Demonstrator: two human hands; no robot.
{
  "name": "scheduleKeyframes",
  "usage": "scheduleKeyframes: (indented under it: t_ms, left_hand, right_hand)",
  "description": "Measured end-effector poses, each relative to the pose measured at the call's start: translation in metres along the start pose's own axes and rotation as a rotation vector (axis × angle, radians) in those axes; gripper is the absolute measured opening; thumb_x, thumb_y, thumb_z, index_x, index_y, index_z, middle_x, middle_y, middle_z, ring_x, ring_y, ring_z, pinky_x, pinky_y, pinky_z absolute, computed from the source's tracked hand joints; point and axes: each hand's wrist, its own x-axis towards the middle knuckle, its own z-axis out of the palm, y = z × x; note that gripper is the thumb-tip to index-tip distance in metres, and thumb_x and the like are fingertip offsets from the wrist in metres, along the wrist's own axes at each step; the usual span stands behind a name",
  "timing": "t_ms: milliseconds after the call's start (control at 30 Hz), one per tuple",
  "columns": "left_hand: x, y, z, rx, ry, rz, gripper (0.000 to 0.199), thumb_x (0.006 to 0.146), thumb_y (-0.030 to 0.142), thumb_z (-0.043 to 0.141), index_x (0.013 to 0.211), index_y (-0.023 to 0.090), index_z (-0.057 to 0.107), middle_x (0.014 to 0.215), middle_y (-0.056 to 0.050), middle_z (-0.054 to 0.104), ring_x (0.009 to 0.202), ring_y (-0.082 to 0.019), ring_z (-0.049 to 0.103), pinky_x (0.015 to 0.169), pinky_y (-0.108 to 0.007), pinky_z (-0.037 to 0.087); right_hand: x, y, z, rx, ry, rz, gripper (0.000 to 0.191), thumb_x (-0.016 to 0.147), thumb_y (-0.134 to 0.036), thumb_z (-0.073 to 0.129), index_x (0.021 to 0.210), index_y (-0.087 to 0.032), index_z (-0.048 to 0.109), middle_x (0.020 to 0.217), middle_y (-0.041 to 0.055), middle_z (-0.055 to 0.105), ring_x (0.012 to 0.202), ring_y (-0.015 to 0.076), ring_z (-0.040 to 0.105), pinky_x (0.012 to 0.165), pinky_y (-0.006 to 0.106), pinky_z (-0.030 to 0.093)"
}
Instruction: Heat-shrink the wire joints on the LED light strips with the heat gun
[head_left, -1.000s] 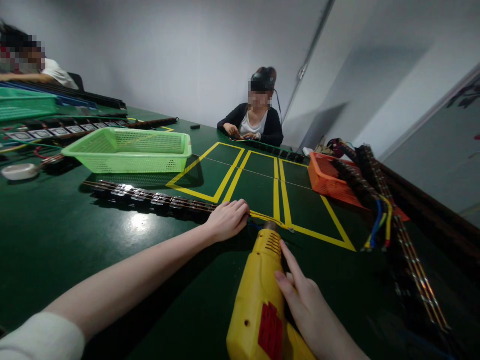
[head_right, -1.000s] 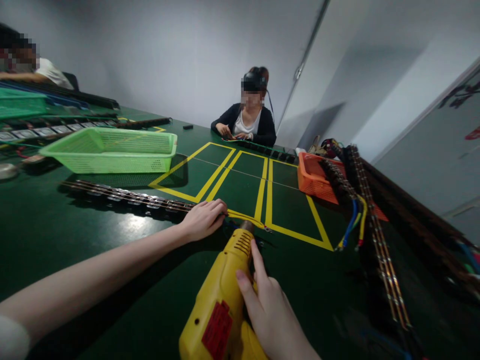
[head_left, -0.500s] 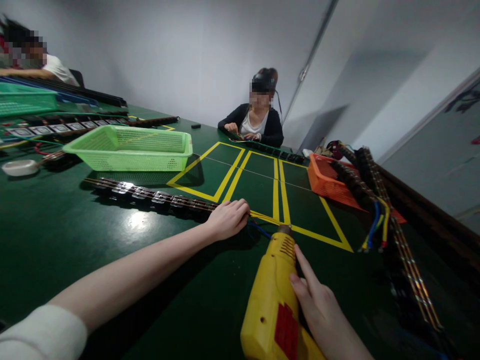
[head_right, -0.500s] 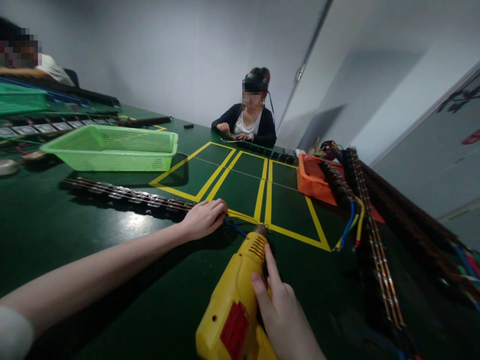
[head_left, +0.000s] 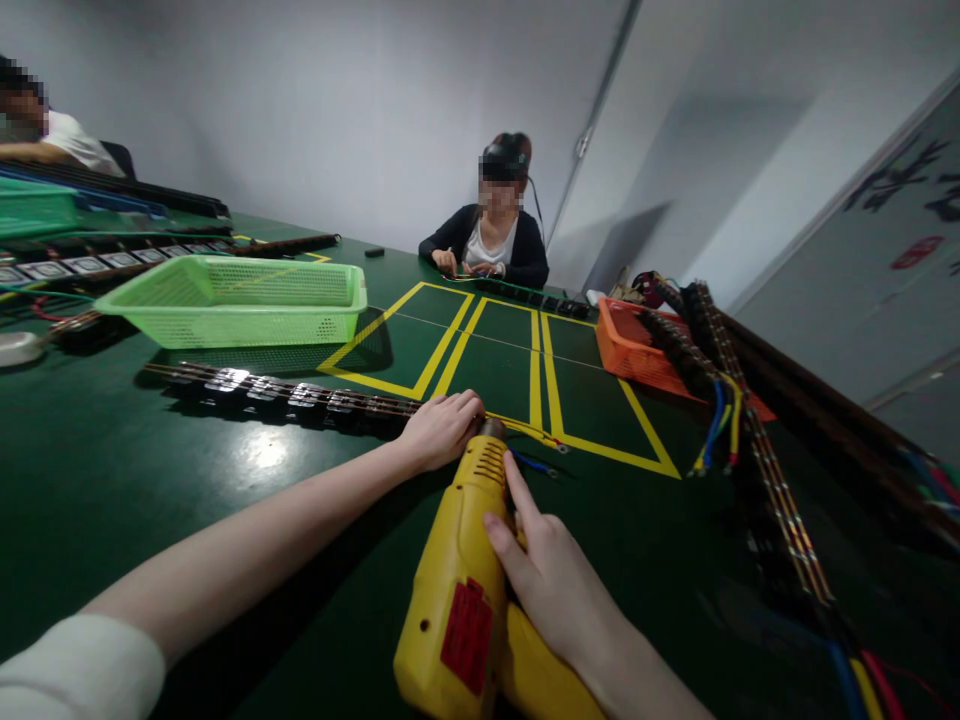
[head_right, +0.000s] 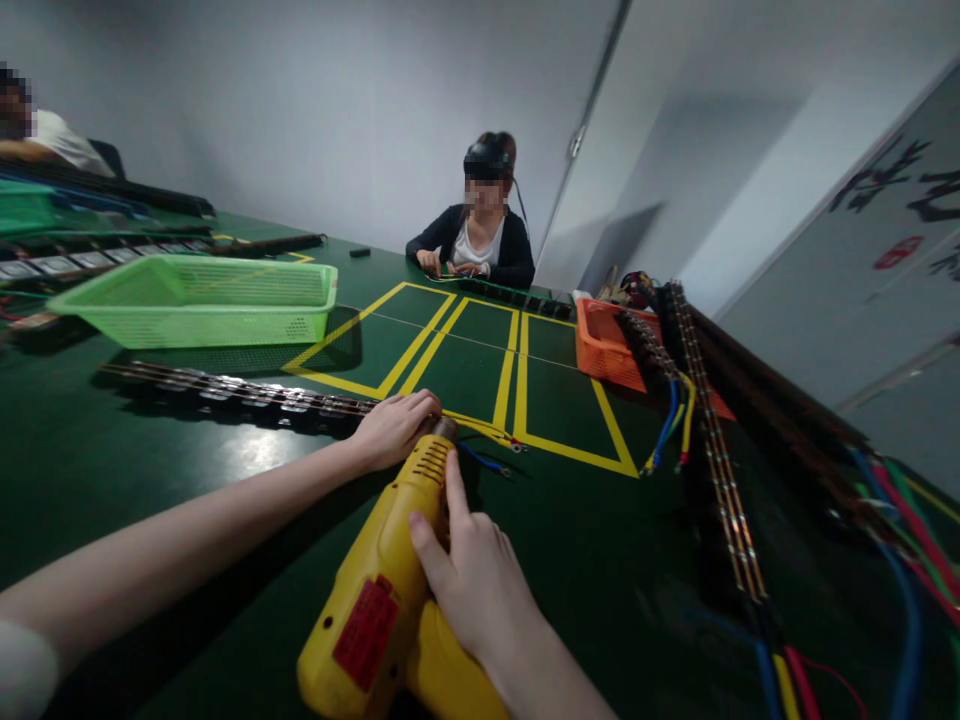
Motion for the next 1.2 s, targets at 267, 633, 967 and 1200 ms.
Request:
scheduleKeyframes:
  t_ms: [267,633,967,1200]
  left_hand:
    - [-0.001,0.0,-0.001,0.005,0.0,0.012,0.021,0.095,0.026,0.029,0.099,0.018,0.049,0.104,-0.005,0.057,0.095,-0.017,0.056,0.082,-0.031,0.044]
    - [-0.001,-0.001,0.001,0.012,0.019,0.015,0.021,0.095,0.028,0.031,0.098,0.018,0.05,0.094,-0.004,0.06,0.092,-0.018,0.056,0.08,-0.032,0.042]
    - [0.0,0.0,0.0,0.02,0.005,0.011,0.02,0.094,0.028,0.032,0.097,0.019,0.049,0.095,-0.004,0.06,0.091,-0.018,0.057,0.078,-0.032,0.042]
    - [0.001,0.001,0.001,0.01,0.013,0.03,0.02,0.093,0.027,0.033,0.096,0.019,0.05,0.093,-0.004,0.06,0.091,-0.018,0.057,0.079,-0.032,0.042]
  right_hand:
    - [-0.003,0.008,0.001,0.032,-0.004,-0.022,0.071,0.09,-0.061,0.027,0.148,-0.025,0.007,0.085,0.0047,0.063,0.075,0.0221,0.061,0.065,0.032,0.041]
    - [-0.015,0.027,-0.024,0.138,0.018,0.124,0.072,0.09,-0.057,0.029,0.148,-0.019,0.009,0.09,0.0057,0.064,0.084,0.0247,0.063,0.073,0.036,0.043]
    - [-0.018,0.035,-0.027,0.178,0.02,0.15,0.074,0.091,-0.059,0.025,0.149,-0.018,0.005,0.082,0.0038,0.061,0.078,0.0224,0.061,0.064,0.031,0.04]
    - [-0.015,0.025,-0.017,0.089,0.069,0.124,0.073,0.09,-0.059,0.026,0.148,-0.018,0.01,0.078,0.0031,0.061,0.071,0.0221,0.059,0.063,0.032,0.04]
